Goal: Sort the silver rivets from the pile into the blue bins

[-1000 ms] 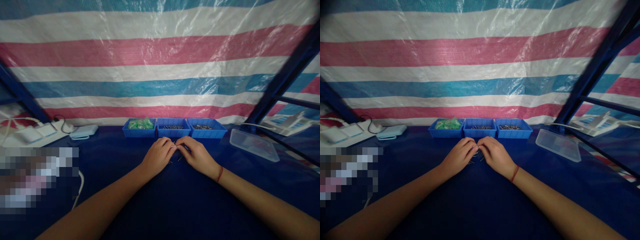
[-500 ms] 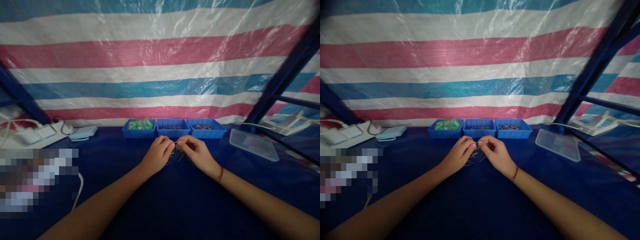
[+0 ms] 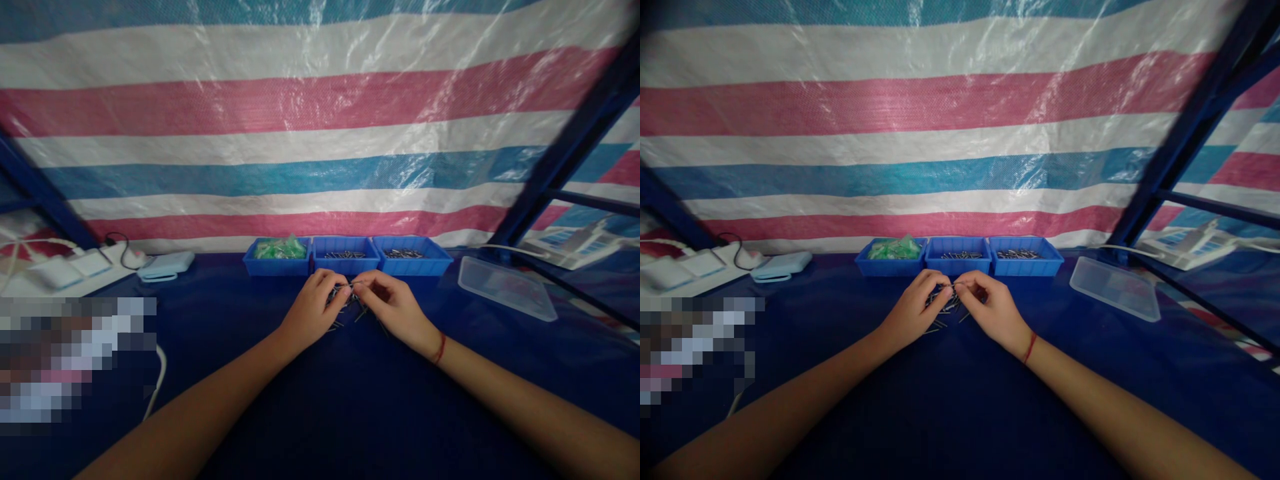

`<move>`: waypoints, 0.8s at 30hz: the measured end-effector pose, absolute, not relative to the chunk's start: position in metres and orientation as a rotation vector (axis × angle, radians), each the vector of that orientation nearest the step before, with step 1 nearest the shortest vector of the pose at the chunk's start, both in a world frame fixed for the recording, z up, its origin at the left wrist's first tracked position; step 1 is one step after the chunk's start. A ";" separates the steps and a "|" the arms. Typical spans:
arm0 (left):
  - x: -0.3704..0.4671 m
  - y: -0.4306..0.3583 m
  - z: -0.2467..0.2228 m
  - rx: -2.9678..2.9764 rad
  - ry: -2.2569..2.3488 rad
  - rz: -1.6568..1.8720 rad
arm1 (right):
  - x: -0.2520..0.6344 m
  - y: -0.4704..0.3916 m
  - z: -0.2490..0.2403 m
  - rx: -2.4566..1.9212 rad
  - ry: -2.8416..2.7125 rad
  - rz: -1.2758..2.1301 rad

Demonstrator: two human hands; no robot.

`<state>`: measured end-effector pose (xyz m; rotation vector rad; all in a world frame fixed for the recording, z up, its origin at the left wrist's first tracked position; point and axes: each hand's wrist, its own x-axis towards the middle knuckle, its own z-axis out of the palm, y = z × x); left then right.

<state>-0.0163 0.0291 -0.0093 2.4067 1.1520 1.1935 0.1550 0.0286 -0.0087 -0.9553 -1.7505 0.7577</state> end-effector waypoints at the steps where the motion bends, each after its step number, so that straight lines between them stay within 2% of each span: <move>1: -0.016 0.029 -0.009 2.406 1.152 1.203 | 0.155 0.029 -0.009 -0.958 -1.754 0.754; 14: -0.017 0.031 -0.012 2.368 1.172 1.291 | 0.156 0.028 -0.005 -0.982 -1.995 0.553; 24: -0.016 0.031 -0.015 2.391 1.221 1.211 | 0.205 0.067 0.006 -1.417 -1.438 0.212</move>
